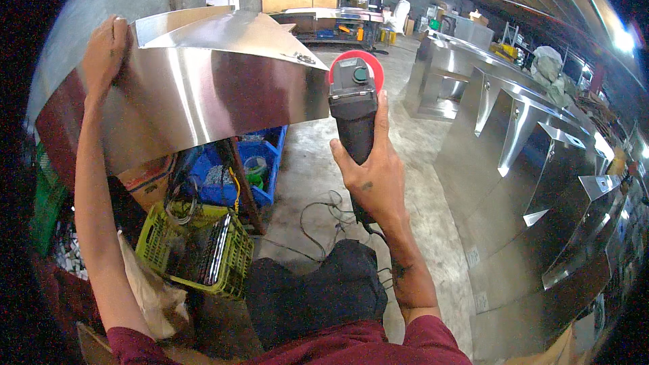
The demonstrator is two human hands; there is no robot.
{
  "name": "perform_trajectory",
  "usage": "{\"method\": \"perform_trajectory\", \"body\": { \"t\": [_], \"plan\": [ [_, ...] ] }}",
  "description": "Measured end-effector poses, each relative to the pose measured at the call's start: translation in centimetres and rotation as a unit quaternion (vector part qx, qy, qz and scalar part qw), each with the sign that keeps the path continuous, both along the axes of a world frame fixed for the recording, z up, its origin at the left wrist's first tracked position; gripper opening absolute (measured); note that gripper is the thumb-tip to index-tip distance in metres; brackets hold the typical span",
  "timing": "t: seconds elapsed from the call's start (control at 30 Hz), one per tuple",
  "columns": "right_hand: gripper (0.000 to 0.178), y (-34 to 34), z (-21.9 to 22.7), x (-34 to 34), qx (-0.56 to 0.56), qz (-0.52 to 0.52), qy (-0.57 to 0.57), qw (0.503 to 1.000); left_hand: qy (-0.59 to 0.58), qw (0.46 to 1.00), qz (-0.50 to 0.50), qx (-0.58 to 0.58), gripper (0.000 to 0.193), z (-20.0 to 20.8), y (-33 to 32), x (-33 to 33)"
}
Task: The person attaches a red polishing pad to a green angle grinder, then uses the tool to polish the surface of a large stainless steel kitchen hood. The person moves the grinder across the hood's surface to smooth and finish it.
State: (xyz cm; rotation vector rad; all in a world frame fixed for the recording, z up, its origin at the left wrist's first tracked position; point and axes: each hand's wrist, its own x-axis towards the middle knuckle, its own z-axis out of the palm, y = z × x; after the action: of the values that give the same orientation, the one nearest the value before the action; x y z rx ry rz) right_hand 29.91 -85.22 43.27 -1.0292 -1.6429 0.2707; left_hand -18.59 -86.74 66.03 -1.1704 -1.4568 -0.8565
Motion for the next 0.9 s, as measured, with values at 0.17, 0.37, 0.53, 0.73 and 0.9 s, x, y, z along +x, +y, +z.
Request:
{"method": "perform_trajectory", "body": {
  "t": [0.17,0.37,0.53,0.73,0.9],
  "plan": [
    [0.106,0.0,0.3,-0.6,-0.012,0.008,0.012,1.000,0.026,1.000,-0.003,-0.008,0.048,-0.1,-0.1,-0.2],
    [0.106,-0.2,0.5,-1.4,0.006,-0.003,-0.020,1.000,0.002,1.000,-0.005,0.011,0.049,-0.4,0.3,-0.7],
    [0.107,-0.8,1.3,-2.5,0.005,0.004,-0.025,1.000,0.017,1.000,0.006,-0.016,0.049,0.2,0.5,-1.5],
    [0.108,-1.3,2.2,-4.4,0.031,0.015,-0.031,0.999,0.024,0.998,0.011,-0.052,0.050,0.6,0.4,-2.2],
    [0.108,-2.0,2.9,-5.3,0.030,0.027,-0.045,0.998,0.087,0.994,0.001,0.072,0.052,-0.2,1.4,-1.9]
  ]
}}
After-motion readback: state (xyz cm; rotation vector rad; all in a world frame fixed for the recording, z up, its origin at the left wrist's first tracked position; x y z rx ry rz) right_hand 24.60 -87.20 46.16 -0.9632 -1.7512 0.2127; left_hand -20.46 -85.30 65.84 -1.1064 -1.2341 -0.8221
